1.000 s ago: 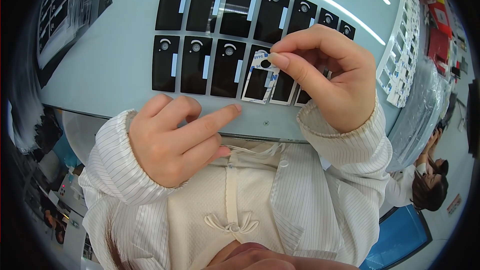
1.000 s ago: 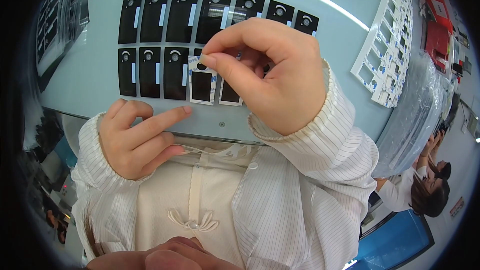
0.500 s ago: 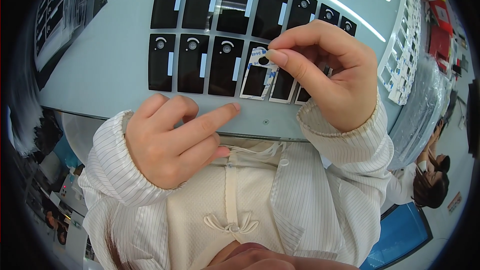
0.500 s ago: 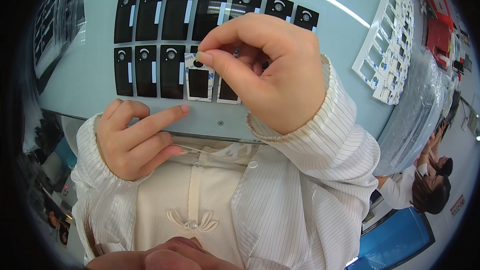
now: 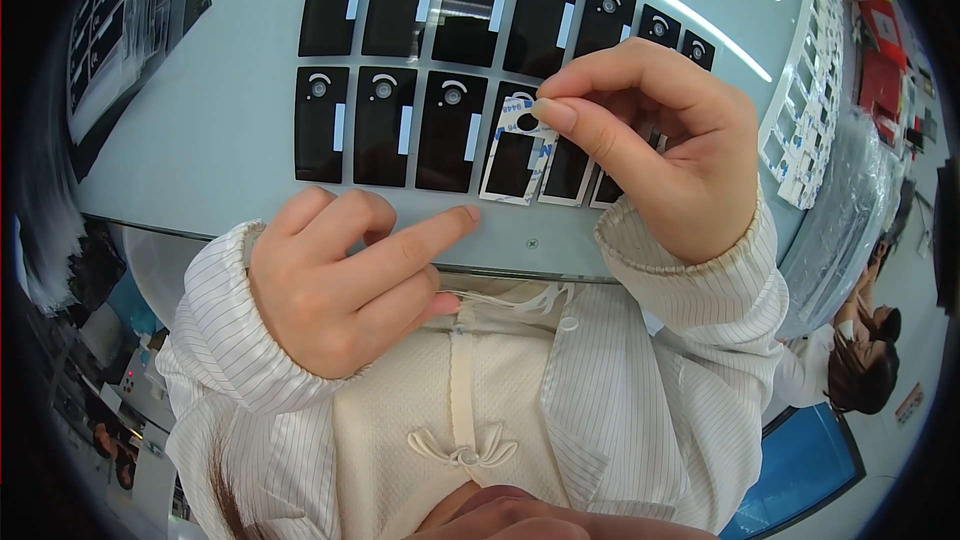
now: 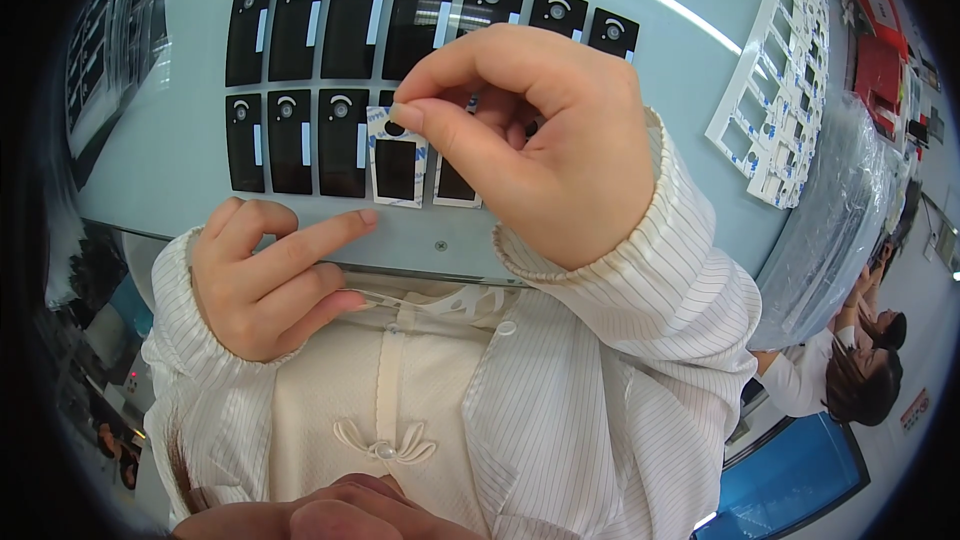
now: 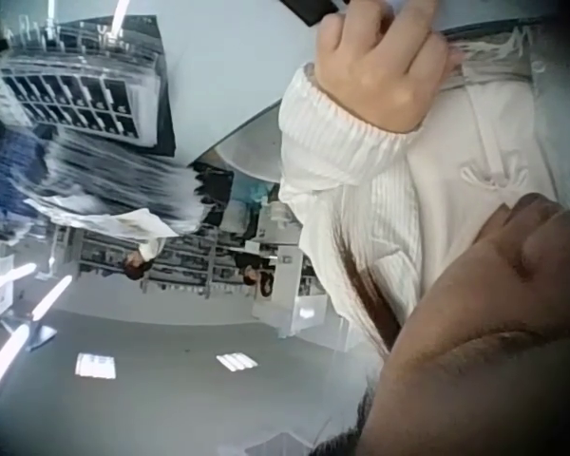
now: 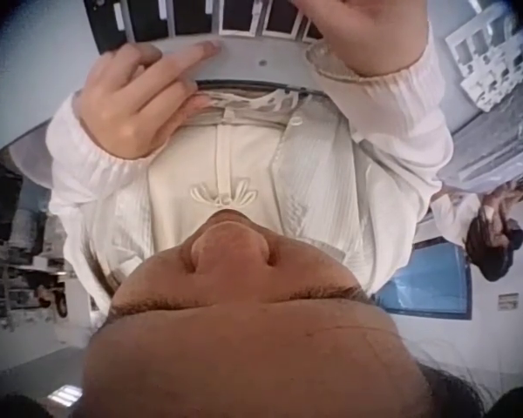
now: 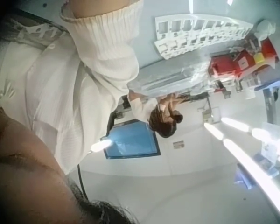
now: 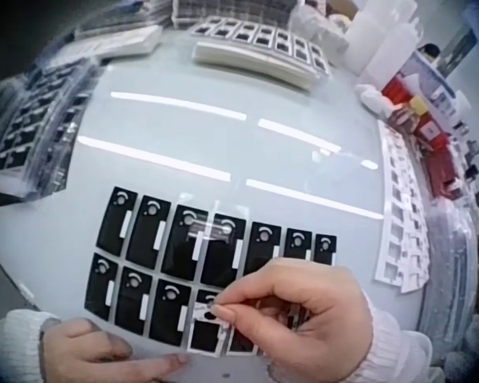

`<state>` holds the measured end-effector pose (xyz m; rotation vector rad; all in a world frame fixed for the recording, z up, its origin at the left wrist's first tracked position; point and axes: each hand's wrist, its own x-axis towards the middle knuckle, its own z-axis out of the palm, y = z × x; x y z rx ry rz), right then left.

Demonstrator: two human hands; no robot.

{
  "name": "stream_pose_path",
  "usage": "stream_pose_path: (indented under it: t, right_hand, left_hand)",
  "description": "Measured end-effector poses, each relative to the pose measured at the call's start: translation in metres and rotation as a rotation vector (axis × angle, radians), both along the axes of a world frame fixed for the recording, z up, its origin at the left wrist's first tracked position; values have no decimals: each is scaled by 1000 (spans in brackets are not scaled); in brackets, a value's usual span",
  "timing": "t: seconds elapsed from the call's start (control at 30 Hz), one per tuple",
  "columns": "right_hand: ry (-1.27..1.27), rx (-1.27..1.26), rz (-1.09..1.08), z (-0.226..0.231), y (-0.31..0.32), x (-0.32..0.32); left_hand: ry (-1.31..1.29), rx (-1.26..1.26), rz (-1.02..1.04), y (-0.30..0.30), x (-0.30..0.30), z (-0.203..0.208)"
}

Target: Manually picking small components from a plastic frame and adhering them to base units on an assembly line.

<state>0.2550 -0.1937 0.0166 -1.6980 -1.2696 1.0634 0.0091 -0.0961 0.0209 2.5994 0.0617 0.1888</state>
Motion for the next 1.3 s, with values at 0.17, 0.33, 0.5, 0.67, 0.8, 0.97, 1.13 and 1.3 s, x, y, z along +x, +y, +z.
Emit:
stream_pose_path:
  t: [0.17, 0.33, 0.5, 0.67, 0.8, 0.97, 1.13, 1.3]
  right_hand:
    - [-24, 7, 1, -1, -1, -2]
    - [-17, -9, -11, -3, 0, -2]
    - [-41, -2, -8, 1, 0, -2]
    - [-46, -11, -25, -1, 2, -2]
    - [-78, 8, -18, -3, 0, -3]
    - [-103, 10, -29, -4, -1, -4]
    - [-129, 29, -24, -3, 0, -4]
    - [-153, 53, -26, -7, 0, -5]
  left_hand:
    - [5, 0, -2, -2, -2, 0]
    - [12, -12, -3, -1, -1, -2]
    - [5, -5, 0, -1, -1, 1]
    - [11, -10, -1, 1, 1, 1]
    - [0, -9, 2, -1, -1, -1]
    - [-8, -10, 5, -2, -2, -3]
    - [-7, 6, 7, -3, -1, -1]
    - [-6, 31, 4, -3, 0, 0]
